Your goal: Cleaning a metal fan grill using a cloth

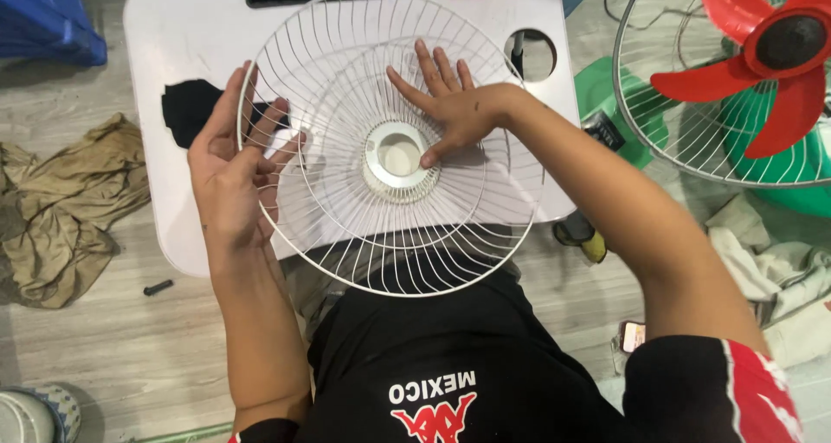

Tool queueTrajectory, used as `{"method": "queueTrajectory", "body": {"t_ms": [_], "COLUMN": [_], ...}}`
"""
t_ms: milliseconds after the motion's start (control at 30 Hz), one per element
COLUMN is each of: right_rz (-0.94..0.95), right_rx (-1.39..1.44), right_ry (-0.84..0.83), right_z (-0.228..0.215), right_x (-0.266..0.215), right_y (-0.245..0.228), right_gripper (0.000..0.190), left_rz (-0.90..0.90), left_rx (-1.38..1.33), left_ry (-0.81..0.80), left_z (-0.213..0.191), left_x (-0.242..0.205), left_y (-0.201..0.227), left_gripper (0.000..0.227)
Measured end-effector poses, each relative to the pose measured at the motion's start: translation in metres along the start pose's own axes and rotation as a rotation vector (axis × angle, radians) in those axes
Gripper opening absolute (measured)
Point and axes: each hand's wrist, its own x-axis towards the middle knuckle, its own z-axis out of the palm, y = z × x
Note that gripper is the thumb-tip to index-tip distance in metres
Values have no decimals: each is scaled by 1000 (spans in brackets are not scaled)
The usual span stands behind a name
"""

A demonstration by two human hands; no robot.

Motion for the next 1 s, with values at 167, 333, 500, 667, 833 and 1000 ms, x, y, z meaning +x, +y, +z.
{"method": "queueTrajectory", "body": {"t_ms": [167,333,500,667,833,1000], "right_rz": [-94,-137,-314,-371,-428,-524], "right_rx": [287,401,1631,2092,2268,2380], "right_ry": [271,1033,723,868,871,880], "right_z": [-40,-31,35,84,115,130], "right_x": [-68,-169,-190,-195,-212,-206], "right_y": [-22,-51,-34,-16,0,6], "right_gripper": [103,72,119,93,74,63], "left_rz": [26,39,162,202,141,303], "left_rx": [12,-293,-405,-346,574,1396], "left_ry": [30,76,15,-334,-284,-476], "left_z": [-7,-41,-16,15,29,40], "left_x": [-3,-12,-13,-11,-11,-19], "left_y": [18,13,-22,-50,-59,-106], "left_gripper": [85,89,86,72,90,124]}}
